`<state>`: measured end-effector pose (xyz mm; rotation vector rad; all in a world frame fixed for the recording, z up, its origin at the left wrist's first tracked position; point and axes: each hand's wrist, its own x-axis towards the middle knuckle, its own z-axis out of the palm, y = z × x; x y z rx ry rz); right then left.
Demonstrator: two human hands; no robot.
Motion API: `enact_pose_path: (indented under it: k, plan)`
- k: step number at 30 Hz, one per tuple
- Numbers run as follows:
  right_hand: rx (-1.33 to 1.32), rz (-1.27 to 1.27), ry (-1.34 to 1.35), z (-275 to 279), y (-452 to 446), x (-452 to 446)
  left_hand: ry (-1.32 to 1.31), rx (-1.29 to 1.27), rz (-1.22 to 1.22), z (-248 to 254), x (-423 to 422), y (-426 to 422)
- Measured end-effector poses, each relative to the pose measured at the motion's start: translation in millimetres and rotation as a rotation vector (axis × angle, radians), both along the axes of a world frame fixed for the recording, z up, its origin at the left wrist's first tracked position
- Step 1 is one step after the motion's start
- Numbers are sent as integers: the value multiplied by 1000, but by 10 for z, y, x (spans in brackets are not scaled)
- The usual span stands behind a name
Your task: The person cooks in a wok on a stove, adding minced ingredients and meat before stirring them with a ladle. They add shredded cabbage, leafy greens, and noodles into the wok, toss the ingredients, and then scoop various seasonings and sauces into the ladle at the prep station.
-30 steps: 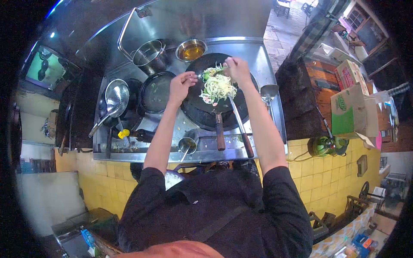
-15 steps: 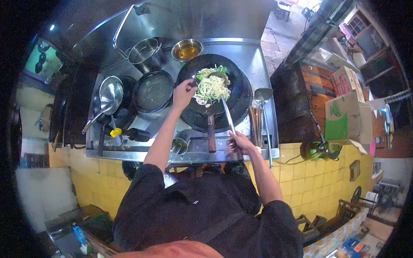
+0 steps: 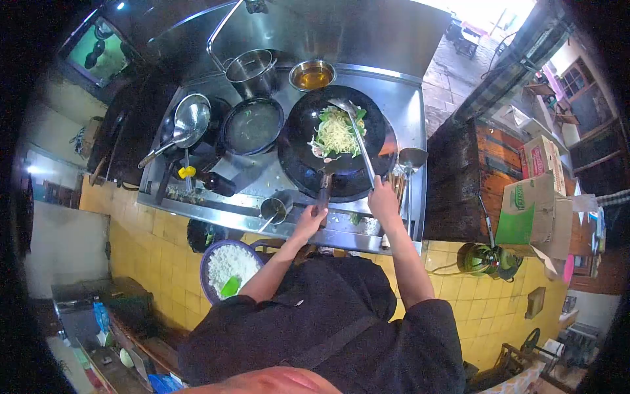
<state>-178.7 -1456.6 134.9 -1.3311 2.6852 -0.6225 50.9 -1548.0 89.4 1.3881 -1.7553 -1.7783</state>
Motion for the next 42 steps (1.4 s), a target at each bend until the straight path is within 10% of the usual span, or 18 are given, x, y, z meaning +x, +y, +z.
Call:
enact_pose_path:
  k: [4, 6, 10, 11, 13, 15, 24, 30, 34, 37, 42]
  plan:
    - [-191, 184, -521, -220, 47, -146, 58, -52, 18, 17, -61, 25]
    - [-288, -50, -979, -259, 84, -79, -207, -921, 9, 350, -80, 167]
    - [-566, -314, -1668, -227, 146, 195, 139, -457, -234, 170, -296, 675]
    - [-491, -338, -1648, -317, 141, 227, 142, -458, -231, 279, -386, 747]
    - [-321, -245, -1406, -451, 195, 227, 476, 858, -45, 486, -537, 814]
    - [-220, -4, -600, -569, 228, 104, 436, 828, -54, 385, -559, 762]
    - [-800, 261, -669, 2482, -260, -42, 205, 653, -46, 391, -383, 643]
    - [-1189, 978, -1333, 2147, -764, -415, 239, 624, -79, 343, -305, 612]
    - [-858, 647, -1327, 633, -1140, -527, 285, 564, -99, 335, -292, 697]
    - [-480, 262, -153, 136, -986, -378, 263, 434, -116, 488, -232, 654]
    - [-342, 184, -681, 726, -798, -308, 396, 450, -86, 563, -224, 645]
